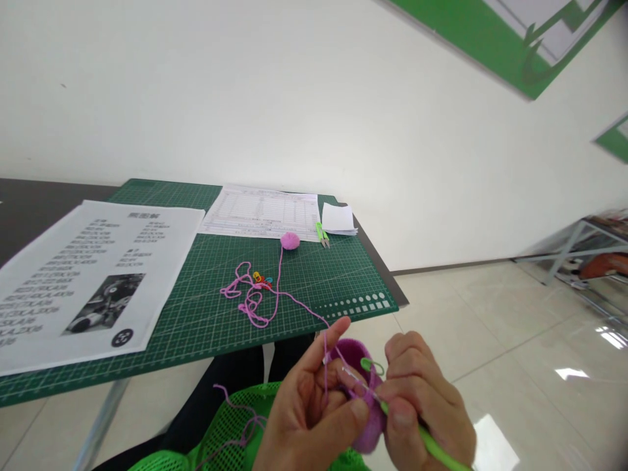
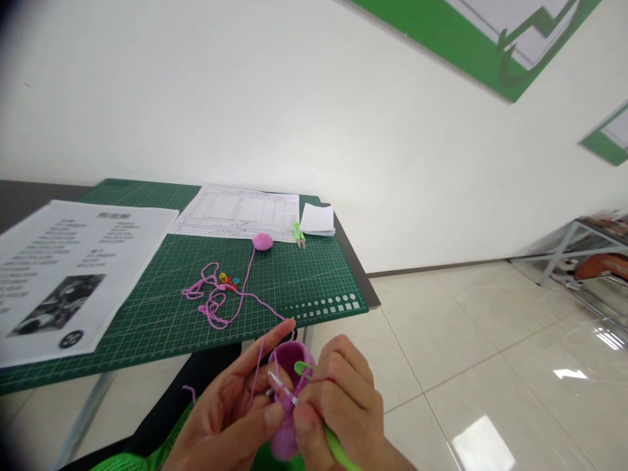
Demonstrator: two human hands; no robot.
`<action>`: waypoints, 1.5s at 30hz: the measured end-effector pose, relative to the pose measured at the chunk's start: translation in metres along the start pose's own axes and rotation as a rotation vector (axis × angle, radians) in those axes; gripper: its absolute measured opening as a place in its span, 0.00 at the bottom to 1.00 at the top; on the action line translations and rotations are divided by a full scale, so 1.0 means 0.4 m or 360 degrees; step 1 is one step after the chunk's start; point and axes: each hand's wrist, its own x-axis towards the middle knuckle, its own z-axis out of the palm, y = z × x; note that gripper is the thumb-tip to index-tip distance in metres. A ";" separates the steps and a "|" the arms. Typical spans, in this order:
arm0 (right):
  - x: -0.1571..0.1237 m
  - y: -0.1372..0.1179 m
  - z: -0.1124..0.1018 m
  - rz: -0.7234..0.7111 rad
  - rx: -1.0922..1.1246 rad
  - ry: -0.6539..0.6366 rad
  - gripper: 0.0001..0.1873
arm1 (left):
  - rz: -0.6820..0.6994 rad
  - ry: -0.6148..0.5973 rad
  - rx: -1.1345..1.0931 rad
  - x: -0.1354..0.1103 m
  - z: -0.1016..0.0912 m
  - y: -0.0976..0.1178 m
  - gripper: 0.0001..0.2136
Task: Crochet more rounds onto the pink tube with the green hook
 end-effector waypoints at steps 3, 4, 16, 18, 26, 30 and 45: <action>0.008 -0.014 -0.025 0.0135 0.0101 -0.0151 0.13 | -0.0132 -0.0040 -0.0018 -0.005 0.001 0.012 0.32; 0.009 -0.017 -0.032 0.0171 0.0120 -0.0179 0.13 | -0.0156 -0.0059 -0.0038 -0.005 0.002 0.014 0.32; -0.001 -0.016 -0.060 0.0343 0.0509 0.0004 0.18 | -0.0232 -0.0235 -0.0064 -0.002 0.000 0.010 0.31; -0.006 -0.014 -0.070 0.0390 0.0581 -0.0045 0.18 | -0.0247 -0.0237 -0.0040 -0.002 0.001 0.011 0.31; -0.020 -0.015 -0.063 0.0711 0.0932 0.0123 0.21 | -0.0161 -0.0260 0.0039 0.007 0.012 -0.003 0.30; -0.026 -0.019 -0.043 0.0707 0.0831 0.0229 0.22 | -0.0059 -0.0252 0.0078 0.005 0.016 -0.015 0.27; 0.073 0.019 -0.029 0.0081 0.0233 -0.0068 0.16 | 0.0390 -0.0257 0.0471 0.034 0.036 0.056 0.26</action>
